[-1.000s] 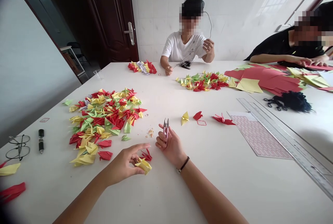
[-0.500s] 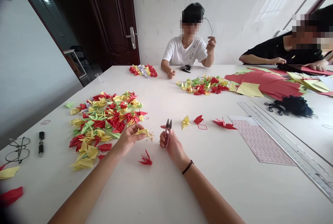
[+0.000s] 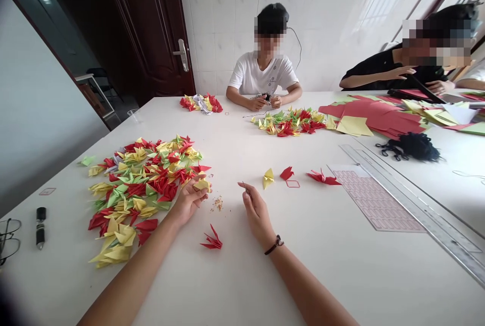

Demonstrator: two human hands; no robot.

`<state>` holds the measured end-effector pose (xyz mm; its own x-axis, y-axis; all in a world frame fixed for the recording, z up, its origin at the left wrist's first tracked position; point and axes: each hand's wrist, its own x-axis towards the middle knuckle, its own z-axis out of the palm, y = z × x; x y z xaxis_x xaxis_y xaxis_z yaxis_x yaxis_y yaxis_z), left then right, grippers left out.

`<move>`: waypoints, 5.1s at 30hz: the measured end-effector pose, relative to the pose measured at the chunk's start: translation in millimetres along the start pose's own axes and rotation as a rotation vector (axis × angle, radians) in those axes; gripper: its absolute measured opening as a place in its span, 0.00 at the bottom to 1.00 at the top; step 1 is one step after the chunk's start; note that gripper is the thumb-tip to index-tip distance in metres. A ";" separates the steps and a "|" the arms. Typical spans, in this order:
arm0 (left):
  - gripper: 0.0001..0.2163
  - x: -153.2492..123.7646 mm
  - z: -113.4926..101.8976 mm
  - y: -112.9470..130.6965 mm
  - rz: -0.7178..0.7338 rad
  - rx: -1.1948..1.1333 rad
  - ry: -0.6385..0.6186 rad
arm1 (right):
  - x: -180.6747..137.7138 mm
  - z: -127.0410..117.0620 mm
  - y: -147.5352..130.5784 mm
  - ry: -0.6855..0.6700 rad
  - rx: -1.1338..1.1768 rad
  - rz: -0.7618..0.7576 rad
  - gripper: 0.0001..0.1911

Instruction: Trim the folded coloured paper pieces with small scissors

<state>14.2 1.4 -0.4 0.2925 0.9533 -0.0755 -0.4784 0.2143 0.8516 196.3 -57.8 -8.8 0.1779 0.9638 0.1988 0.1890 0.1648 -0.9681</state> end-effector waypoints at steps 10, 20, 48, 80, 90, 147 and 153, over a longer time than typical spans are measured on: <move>0.13 -0.1 -1.6 -3.8 -0.086 -0.022 -0.129 | -1.9 3.4 -10.8 -0.013 -0.208 0.013 0.19; 0.11 0.6 0.5 -4.2 -0.091 0.011 -0.153 | -0.6 4.7 -6.3 -0.013 -0.244 -0.026 0.17; 0.10 4.5 -1.1 -7.3 -0.044 -0.111 0.033 | 7.6 26.3 -9.7 -0.148 -0.421 -0.193 0.13; 0.08 1.5 1.9 -7.6 -0.057 0.075 -0.080 | 7.8 24.7 -8.8 -0.172 -0.256 -0.012 0.14; 0.08 0.2 4.4 -6.0 -0.063 0.074 -0.072 | 9.8 23.5 -8.7 -0.182 -0.285 -0.006 0.14; 0.19 -14.0 7.1 -23.5 0.498 1.321 -0.096 | 4.9 24.6 -0.9 -0.109 -0.219 -0.242 0.03; 0.18 -14.6 8.1 -24.2 0.626 1.388 -0.100 | 2.8 25.3 2.3 -0.137 -0.306 -0.361 0.04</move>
<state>28.2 -19.5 -15.7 0.4245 0.7820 0.4563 0.5710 -0.6224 0.5353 172.8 -49.4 -14.3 -0.0763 0.8784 0.4718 0.4940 0.4443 -0.7473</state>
